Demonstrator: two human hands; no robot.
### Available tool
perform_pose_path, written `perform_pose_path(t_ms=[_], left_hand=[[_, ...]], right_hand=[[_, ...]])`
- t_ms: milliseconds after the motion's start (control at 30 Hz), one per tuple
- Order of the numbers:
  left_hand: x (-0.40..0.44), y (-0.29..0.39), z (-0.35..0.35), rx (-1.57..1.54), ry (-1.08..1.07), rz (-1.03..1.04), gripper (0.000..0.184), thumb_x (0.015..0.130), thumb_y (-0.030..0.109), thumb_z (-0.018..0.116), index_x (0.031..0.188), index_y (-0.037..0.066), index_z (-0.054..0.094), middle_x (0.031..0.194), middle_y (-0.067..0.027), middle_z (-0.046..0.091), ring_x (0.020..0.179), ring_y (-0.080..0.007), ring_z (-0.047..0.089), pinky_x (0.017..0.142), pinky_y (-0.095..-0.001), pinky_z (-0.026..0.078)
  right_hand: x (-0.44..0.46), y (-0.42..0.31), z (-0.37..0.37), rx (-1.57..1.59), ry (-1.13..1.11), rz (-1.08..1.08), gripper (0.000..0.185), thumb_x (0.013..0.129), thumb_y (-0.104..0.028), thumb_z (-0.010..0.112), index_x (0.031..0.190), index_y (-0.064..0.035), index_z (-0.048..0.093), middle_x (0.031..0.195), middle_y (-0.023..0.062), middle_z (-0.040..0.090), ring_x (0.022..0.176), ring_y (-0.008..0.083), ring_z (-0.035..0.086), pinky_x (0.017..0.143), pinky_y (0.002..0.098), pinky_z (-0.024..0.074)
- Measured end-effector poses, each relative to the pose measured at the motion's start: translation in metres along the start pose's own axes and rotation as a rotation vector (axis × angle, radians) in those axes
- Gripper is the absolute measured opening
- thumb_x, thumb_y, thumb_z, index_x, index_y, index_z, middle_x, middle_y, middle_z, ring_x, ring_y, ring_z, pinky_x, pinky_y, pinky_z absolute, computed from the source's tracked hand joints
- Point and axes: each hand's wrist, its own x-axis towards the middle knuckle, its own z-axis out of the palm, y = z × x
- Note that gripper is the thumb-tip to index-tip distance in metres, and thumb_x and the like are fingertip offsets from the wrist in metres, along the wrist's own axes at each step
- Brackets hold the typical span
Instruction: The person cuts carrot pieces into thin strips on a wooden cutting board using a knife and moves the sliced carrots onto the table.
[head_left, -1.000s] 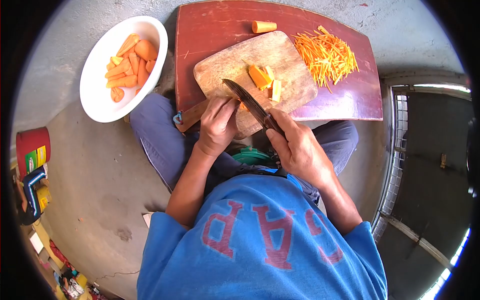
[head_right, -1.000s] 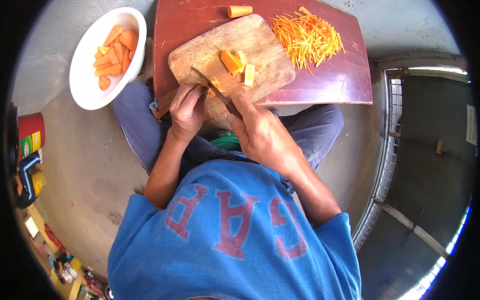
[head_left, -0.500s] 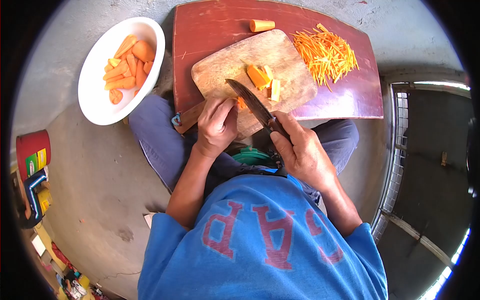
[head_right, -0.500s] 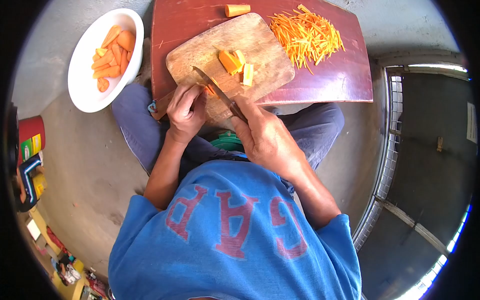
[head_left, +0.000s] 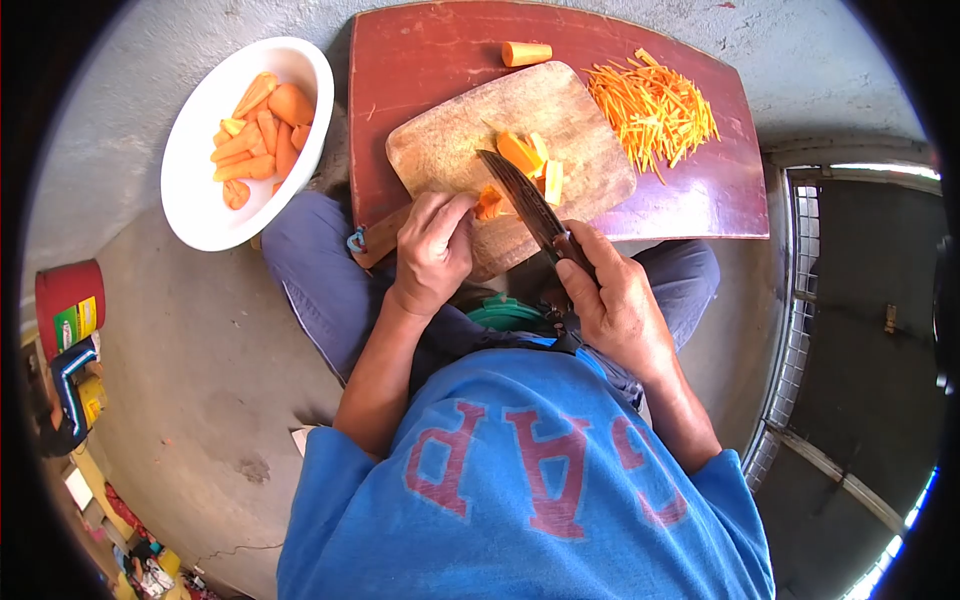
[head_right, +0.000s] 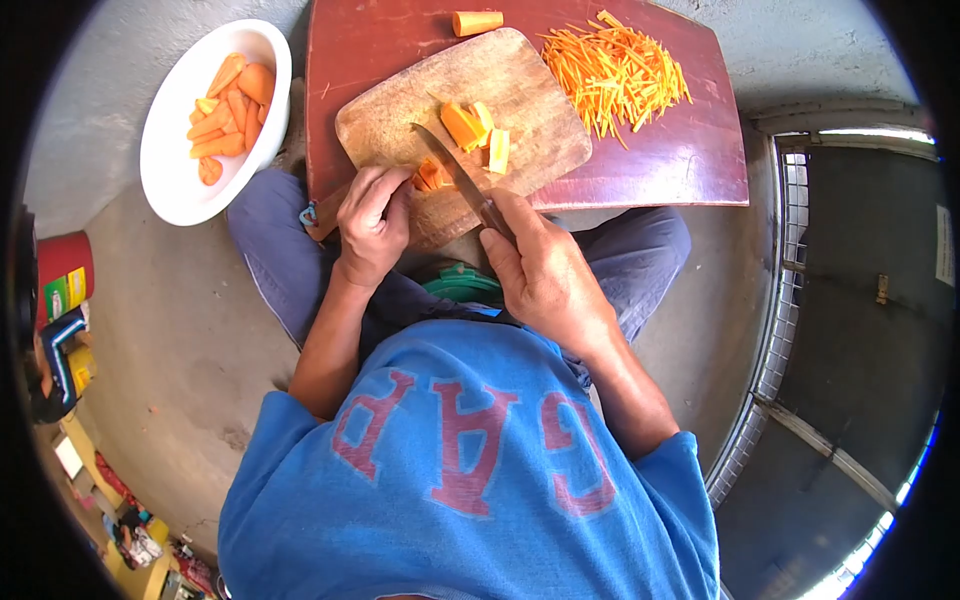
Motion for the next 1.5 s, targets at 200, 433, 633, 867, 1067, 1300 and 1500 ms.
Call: perform_pose_path(t_ms=[200, 433, 633, 867, 1067, 1300, 1500], left_hand=[[0.017, 0.014, -0.007, -0.027, -0.186, -0.034, 0.049, 0.089, -0.012, 0.081, 0.135, 0.003, 0.077, 0.134, -0.0171, 0.074, 0.117, -0.0383, 0.075, 0.102, -0.045, 0.061], [0.054, 0.004, -0.021, -0.038, -0.538, -0.005, 0.039, 0.094, -0.002, 0.082, 0.133, -0.004, 0.076, 0.117, -0.0211, 0.077, 0.111, -0.0402, 0.075, 0.098, -0.0462, 0.061], [0.048, 0.009, -0.014, 0.021, -0.433, -0.206, 0.044, 0.094, 0.0, 0.087, 0.135, -0.007, 0.073, 0.114, -0.0202, 0.076, 0.084, -0.0278, 0.075, 0.082, -0.0395, 0.061], [0.03, 0.011, -0.004, -0.017, -0.217, -0.403, 0.07, 0.088, -0.011, 0.089, 0.154, -0.002, 0.065, 0.126, -0.0182, 0.072, 0.081, -0.0173, 0.075, 0.071, -0.032, 0.062], [0.018, 0.006, -0.003, -0.175, -0.171, -0.465, 0.081, 0.086, -0.02, 0.084, 0.16, 0.0, 0.059, 0.134, -0.0184, 0.069, 0.088, -0.0173, 0.075, 0.075, -0.0298, 0.066], [0.015, 0.002, -0.001, -0.212, -0.166, -0.422, 0.079, 0.087, -0.023, 0.078, 0.16, 0.0, 0.059, 0.134, -0.0167, 0.067, 0.09, -0.0182, 0.075, 0.075, -0.0305, 0.066], [0.014, 0.002, 0.0, -0.227, -0.139, -0.37, 0.076, 0.086, -0.023, 0.079, 0.156, -0.001, 0.062, 0.13, -0.0142, 0.069, 0.088, -0.0163, 0.074, 0.073, -0.0301, 0.065]], right_hand=[[-0.016, 0.015, -0.005, 0.084, 0.012, 0.152, 0.032, 0.111, -0.006, 0.067, 0.141, 0.0023, 0.059, 0.099, 0.0275, 0.071, 0.089, 0.0465, 0.072, 0.082, 0.048, 0.0562], [-0.006, 0.033, 0.005, 0.165, -0.037, 0.186, 0.027, 0.113, -0.008, 0.066, 0.136, 0.0046, 0.06, 0.097, 0.0305, 0.067, 0.085, 0.0424, 0.068, 0.081, 0.0469, 0.0554], [0.006, 0.034, 0.003, 0.124, -0.064, 0.038, 0.03, 0.113, -0.012, 0.066, 0.137, 0.005, 0.062, 0.1, 0.0341, 0.068, 0.094, 0.0503, 0.072, 0.083, 0.0526, 0.0555], [0.032, 0.032, -0.004, 0.075, -0.121, -0.071, 0.026, 0.11, -0.013, 0.068, 0.126, 0.0066, 0.062, 0.098, 0.0366, 0.07, 0.101, 0.0581, 0.07, 0.084, 0.0606, 0.0544], [0.03, 0.036, 0.004, 0.004, -0.085, -0.101, 0.028, 0.108, -0.011, 0.069, 0.13, 0.0054, 0.06, 0.099, 0.0385, 0.071, 0.1, 0.0581, 0.072, 0.083, 0.0616, 0.057], [0.027, 0.022, 0.006, 0.029, -0.109, -0.095, 0.028, 0.107, -0.008, 0.068, 0.131, 0.0044, 0.06, 0.102, 0.0383, 0.072, 0.103, 0.0581, 0.073, 0.085, 0.0612, 0.0582], [0.029, 0.025, 0.005, 0.147, -0.1, -0.04, 0.024, 0.108, -0.007, 0.068, 0.128, 0.0044, 0.061, 0.092, 0.0326, 0.068, 0.091, 0.0528, 0.07, 0.082, 0.0556, 0.0555]])
